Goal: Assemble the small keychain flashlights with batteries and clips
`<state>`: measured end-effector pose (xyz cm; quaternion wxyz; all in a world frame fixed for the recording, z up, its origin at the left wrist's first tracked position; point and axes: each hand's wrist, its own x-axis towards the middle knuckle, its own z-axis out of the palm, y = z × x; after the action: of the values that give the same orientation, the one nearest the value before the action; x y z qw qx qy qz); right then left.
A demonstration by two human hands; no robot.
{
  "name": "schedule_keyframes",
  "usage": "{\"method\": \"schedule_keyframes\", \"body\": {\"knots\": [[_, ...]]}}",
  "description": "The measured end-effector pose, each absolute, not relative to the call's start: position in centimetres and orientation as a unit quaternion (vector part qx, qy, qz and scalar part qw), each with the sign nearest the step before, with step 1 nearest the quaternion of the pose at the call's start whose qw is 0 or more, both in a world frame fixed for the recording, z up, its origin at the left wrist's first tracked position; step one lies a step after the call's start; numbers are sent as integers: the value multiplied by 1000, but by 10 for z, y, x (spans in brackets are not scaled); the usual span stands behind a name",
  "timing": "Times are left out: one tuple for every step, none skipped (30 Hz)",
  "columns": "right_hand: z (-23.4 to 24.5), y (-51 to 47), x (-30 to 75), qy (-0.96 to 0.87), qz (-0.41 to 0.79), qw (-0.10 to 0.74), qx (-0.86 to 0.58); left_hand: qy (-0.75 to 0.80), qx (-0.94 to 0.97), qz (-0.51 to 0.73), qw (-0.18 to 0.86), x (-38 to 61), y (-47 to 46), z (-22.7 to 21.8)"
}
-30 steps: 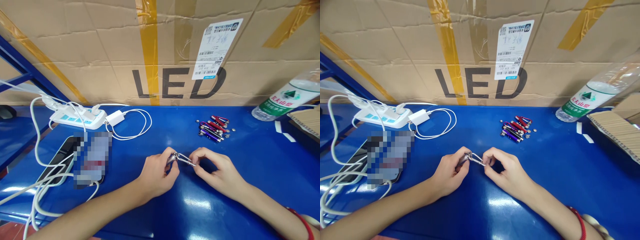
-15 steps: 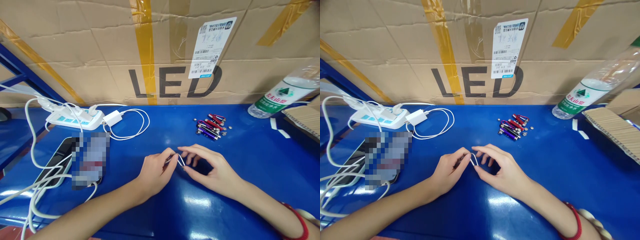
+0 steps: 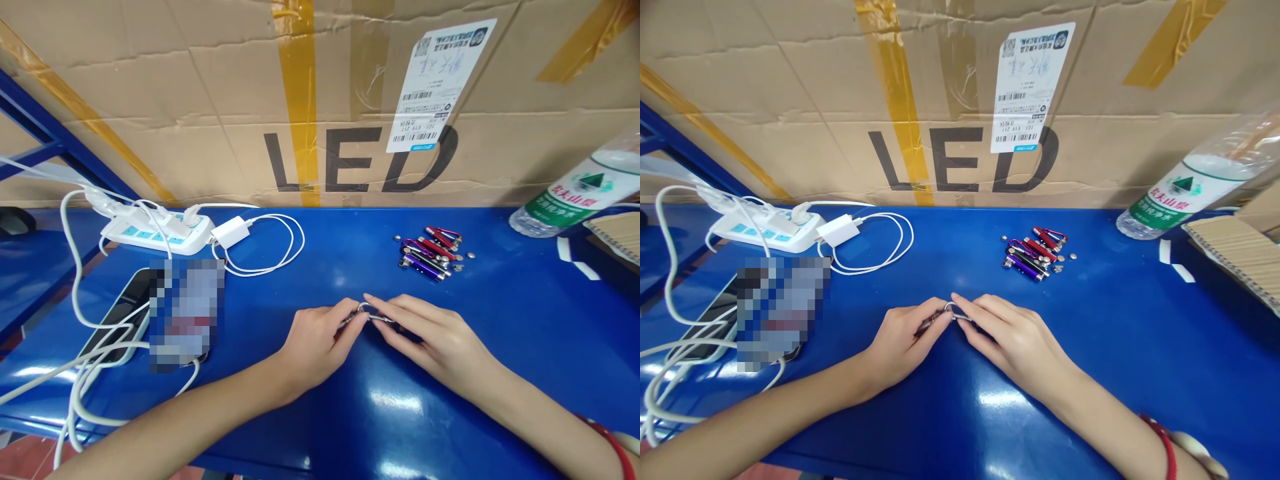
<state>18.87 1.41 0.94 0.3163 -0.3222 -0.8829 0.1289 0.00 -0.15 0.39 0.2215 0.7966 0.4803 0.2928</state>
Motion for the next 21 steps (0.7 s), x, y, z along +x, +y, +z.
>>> {"method": "schedule_keyframes", "body": {"knots": [[11, 15, 189, -891, 110, 306, -317, 479, 798, 292, 219, 0, -1, 3], [12, 15, 189, -897, 96, 295, -314, 478, 800, 290, 218, 0, -1, 3], [13, 16, 189, -903, 86, 283, -312, 476, 802, 287, 217, 0, -1, 3], [13, 16, 188, -907, 80, 273, -312, 473, 805, 285, 217, 0, -1, 3], [14, 16, 188, -909, 77, 265, -312, 470, 807, 285, 217, 0, -1, 3], [14, 16, 187, -910, 75, 261, -313, 465, 810, 283, 218, 0, -1, 3], [14, 16, 187, -910, 73, 259, -314, 460, 813, 282, 219, 0, -1, 3], [14, 16, 186, -911, 73, 258, -314, 455, 816, 282, 219, 0, -1, 3], [14, 16, 186, -911, 74, 257, -314, 450, 819, 280, 219, 0, -1, 3], [14, 15, 186, -911, 78, 257, -312, 447, 822, 278, 218, 0, -1, 3], [13, 16, 186, -911, 85, 256, -311, 445, 824, 276, 216, 0, -1, 3], [13, 16, 186, -911, 94, 257, -310, 443, 826, 274, 215, 0, -1, 2], [13, 16, 186, -910, 103, 258, -309, 442, 828, 272, 214, 0, -1, 2], [14, 16, 186, -908, 111, 260, -309, 439, 830, 270, 213, 0, -1, 2], [14, 16, 186, -907, 117, 262, -310, 437, 831, 269, 213, 0, -1, 2], [14, 16, 186, -905, 121, 265, -310, 435, 833, 268, 212, 0, -1, 2], [14, 16, 186, -904, 122, 268, -311, 433, 833, 269, 213, 0, -1, 2], [14, 15, 186, -903, 119, 273, -311, 433, 833, 271, 213, 0, -1, 2], [14, 15, 186, -901, 112, 279, -311, 432, 833, 272, 214, 0, -1, 2], [14, 15, 186, -901, 103, 285, -312, 432, 832, 274, 214, 0, -1, 3], [14, 14, 186, -901, 90, 289, -312, 432, 831, 276, 217, 0, -1, 3]]}}
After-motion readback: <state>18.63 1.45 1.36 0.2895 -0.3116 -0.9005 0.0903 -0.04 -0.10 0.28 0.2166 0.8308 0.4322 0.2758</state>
